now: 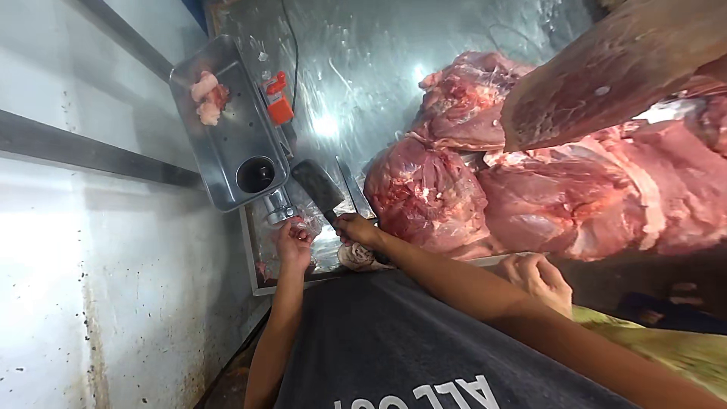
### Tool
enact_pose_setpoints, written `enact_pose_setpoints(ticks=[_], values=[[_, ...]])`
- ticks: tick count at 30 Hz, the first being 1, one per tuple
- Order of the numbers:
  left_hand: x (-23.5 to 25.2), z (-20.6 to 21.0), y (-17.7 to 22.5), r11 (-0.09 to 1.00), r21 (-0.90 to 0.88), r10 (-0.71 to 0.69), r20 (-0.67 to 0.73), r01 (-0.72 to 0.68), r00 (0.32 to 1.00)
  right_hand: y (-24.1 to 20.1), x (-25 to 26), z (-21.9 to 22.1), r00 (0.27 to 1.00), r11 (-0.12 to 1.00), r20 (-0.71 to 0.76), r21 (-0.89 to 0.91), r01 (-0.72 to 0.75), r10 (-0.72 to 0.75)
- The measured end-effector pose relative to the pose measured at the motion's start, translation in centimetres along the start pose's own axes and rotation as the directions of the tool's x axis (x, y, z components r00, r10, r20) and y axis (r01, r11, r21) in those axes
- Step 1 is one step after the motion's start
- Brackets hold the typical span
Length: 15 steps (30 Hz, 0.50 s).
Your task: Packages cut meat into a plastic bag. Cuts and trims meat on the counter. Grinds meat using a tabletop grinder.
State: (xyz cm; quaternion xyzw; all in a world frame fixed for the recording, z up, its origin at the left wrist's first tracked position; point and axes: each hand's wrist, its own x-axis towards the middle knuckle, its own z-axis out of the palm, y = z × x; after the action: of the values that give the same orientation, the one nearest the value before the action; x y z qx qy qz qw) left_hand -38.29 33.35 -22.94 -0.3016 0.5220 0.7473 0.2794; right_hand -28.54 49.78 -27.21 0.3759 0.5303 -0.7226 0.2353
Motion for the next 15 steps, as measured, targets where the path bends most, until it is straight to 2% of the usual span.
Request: enact_pose_setpoints(ticks=[2,4,7,10,12,13,15], values=[[0.0,-0.6,0.1,0.988,0.145,0.069,-0.062,-0.060,0.996,-0.5,-0.2,0.8,1.000,1.000,0.009,-0.003,0.013,-0.013],[-0.4,-2.5,0.0,0.924,0.363,0.168,-0.104,-0.120,0.980,-1.2,-0.4,2.2,1.000,1.000,-0.001,-0.011,0.014,-0.014],[-0.2,-6.4,-0.9,0.801,0.583,0.211,-0.063,-0.135,0.976,-2.2,0.4,5.0,1.000,0.992,-0.017,-0.125,-0.006,0.004],[0.6,-8.5,-1.3,0.791,0.598,0.189,-0.036,-0.130,0.981,-2.1,2.2,7.4,0.999,0.923,-0.030,-0.384,0.007,-0.020],[1.0,-9.1,-0.9,0.826,0.550,0.160,-0.016,-0.125,0.987,-1.3,3.3,8.1,0.994,0.879,-0.096,-0.476,-0.005,-0.047],[1.0,-9.3,-0.3,0.857,0.504,0.126,-0.005,-0.106,0.992,-0.6,3.6,8.2,0.990,0.898,-0.133,-0.440,-0.024,-0.038],[1.0,-9.5,0.8,0.921,0.386,0.043,0.032,-0.052,0.999,0.9,3.9,8.2,0.985,0.974,-0.174,-0.224,-0.034,-0.006]])
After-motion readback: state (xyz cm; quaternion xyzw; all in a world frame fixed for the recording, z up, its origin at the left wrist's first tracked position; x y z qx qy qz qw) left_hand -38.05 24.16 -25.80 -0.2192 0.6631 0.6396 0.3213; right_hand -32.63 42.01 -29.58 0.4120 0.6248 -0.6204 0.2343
